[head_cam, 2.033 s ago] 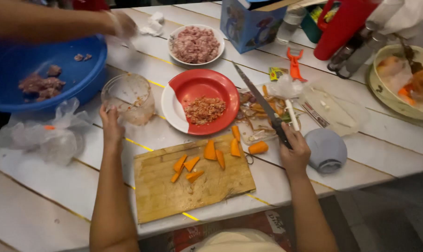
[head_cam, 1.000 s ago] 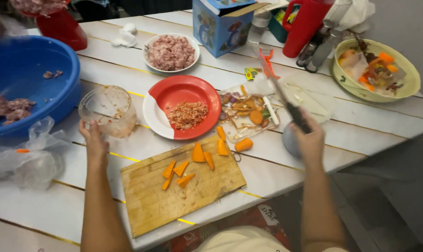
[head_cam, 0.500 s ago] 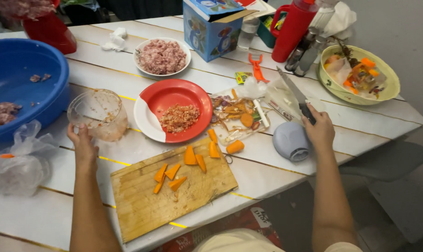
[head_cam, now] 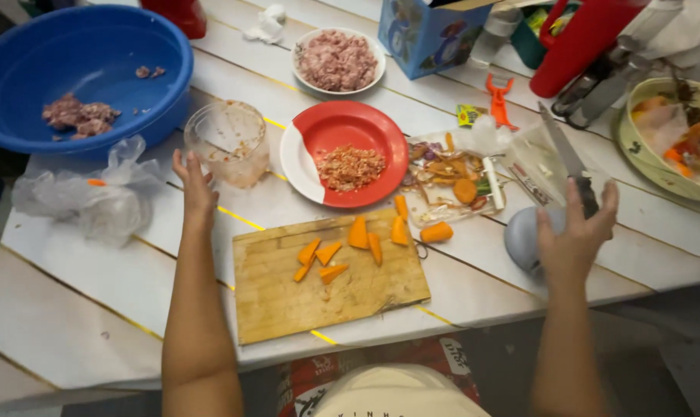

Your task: Preparing food by cutting carrots on a wooden board, mixing ingredients, and using a manual food processor.

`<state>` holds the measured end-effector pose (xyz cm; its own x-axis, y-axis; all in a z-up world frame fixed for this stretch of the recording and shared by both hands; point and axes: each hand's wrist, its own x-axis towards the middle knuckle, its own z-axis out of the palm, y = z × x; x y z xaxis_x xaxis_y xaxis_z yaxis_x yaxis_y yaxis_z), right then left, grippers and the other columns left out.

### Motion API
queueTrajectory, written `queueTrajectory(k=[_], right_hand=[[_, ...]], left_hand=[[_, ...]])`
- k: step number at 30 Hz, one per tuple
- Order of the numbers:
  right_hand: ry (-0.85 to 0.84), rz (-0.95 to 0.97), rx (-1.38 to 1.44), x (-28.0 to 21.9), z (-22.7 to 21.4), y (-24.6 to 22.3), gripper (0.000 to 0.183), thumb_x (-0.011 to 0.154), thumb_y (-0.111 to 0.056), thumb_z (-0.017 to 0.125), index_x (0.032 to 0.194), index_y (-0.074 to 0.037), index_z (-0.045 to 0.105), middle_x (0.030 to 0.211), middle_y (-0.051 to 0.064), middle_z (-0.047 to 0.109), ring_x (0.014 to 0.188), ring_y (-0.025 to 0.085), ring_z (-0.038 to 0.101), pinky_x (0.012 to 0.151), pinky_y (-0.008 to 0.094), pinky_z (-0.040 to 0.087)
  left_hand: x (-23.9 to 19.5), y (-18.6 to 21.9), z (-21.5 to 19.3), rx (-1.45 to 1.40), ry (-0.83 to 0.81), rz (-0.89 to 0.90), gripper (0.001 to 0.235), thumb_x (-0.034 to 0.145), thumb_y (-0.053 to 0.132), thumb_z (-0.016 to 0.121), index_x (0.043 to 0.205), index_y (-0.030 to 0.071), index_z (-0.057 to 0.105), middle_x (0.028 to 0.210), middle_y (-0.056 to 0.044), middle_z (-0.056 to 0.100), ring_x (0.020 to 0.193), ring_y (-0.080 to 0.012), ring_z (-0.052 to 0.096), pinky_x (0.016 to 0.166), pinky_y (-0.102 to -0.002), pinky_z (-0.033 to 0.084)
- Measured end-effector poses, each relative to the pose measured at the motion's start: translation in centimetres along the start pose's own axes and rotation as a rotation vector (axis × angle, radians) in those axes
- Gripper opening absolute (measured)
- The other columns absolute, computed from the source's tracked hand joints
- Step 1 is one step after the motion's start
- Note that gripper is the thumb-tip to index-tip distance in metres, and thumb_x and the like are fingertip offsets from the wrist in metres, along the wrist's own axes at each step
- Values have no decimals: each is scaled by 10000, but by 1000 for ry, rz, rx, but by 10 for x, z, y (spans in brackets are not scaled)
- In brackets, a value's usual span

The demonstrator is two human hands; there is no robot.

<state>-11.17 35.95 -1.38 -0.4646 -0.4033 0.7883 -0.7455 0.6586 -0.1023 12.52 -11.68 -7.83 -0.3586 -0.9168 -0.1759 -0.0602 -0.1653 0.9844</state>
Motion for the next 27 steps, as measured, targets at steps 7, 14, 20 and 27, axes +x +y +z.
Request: queueTrajectory(k=[7, 14, 20, 27], right_hand=[[55, -108, 156, -9, 18, -52, 304, 779, 33, 647, 1080, 6, 616, 1281, 248, 298, 1139, 407, 390, 950, 456, 347], [26, -85, 310, -29, 43, -67, 315, 660, 50, 664, 923, -124, 654, 1041, 146, 467, 939, 311, 483, 852, 405, 363], [27, -1, 334, -34, 32, -62, 282, 716, 106, 596, 869, -126, 646, 887, 80, 450, 805, 245, 464, 779, 350, 377], [38, 108, 314, -37, 13, -32, 252, 743, 153, 519, 877, -29, 630, 813, 115, 468, 787, 267, 462, 747, 355, 370]], left_hand=[[19, -17, -7, -63, 50, 76, 693, 662, 698, 258, 1260, 365, 149, 1382, 28, 233, 1057, -246, 454, 564, -314, 354], [36, -36, -23, -47, 220, 540, 521, 948, 377, 465, 1324, 206, 147, 1299, -226, 173, 1125, -393, 296, 853, -455, 354], [22, -20, -25, 12, 293, 826, 656, 829, -26, 595, 1307, 132, 173, 1305, -185, 204, 1194, -340, 258, 989, -455, 317], [-3, -1, -15, 15, 113, 524, 573, 787, 100, 507, 1242, 244, 190, 1086, -104, 529, 903, -176, 530, 708, -338, 430]])
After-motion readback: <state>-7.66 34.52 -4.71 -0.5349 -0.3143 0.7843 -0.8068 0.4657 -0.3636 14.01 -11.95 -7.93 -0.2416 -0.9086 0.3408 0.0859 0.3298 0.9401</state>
